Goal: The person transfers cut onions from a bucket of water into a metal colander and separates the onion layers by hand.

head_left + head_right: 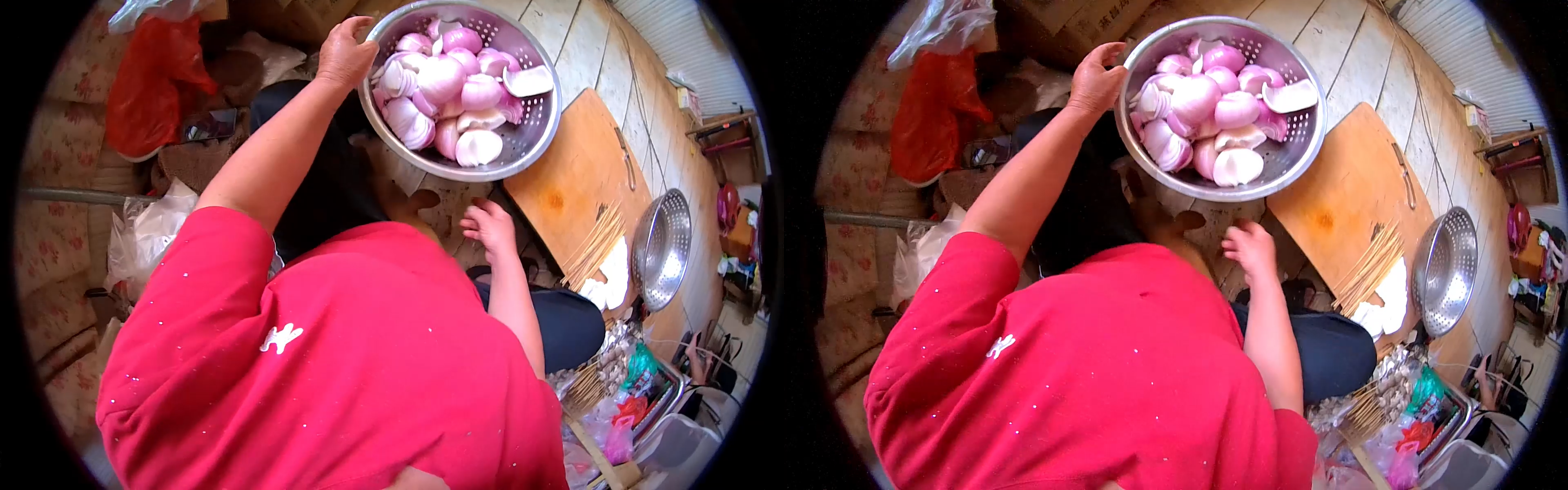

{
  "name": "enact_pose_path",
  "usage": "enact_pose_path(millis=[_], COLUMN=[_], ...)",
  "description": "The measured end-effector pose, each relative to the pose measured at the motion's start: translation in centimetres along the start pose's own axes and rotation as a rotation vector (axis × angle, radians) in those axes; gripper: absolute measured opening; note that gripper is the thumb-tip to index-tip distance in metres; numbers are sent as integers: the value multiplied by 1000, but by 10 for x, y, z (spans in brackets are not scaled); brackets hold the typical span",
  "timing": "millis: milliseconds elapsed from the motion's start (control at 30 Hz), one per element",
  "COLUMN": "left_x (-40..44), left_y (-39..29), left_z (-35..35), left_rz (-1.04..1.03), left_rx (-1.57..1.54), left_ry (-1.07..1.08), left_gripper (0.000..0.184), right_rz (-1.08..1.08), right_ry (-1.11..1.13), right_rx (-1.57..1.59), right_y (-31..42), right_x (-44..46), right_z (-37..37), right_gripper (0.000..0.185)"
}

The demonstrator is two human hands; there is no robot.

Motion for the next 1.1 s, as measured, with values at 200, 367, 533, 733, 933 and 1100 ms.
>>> enact_pose_path(millis=[200,367,533,733,933,1100], left_x=[-19,-19,-11,6,25,31], left_y=[-86,-152,-158,-138,-127,-116], left_z=[28,27,-1,-11,-30,-55], left_rz=[-184,-302,-269,60,349,475], left_rx=[-260,-363,-498,-772,-1063,-948], left_ry=[367,647,803,875,869,859], left_gripper=[37,37,33,34,33,29], right_rz=[148,22,-174,-177,-62,-137], right_ry=[198,258,383,522,556,773], right_rx=[-618,-682,-718,-713,-527,-306], right_y=[-26,-66,-95,-96,-140,-117], right_x=[2,19,25,25,47,117], right_z=[-37,-33,-50,-60,-61,-111], right_gripper=[61,71,82,76,65,61])
Point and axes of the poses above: each hand's wrist, its own x-axis towards the middle knuckle, its own z-axis out of the back of the hand, y = z × x, the point moved 6 cm from there along x, towards the middle knuckle, and after that the axes turned 12 degrees about x, right-handed, at the moved point
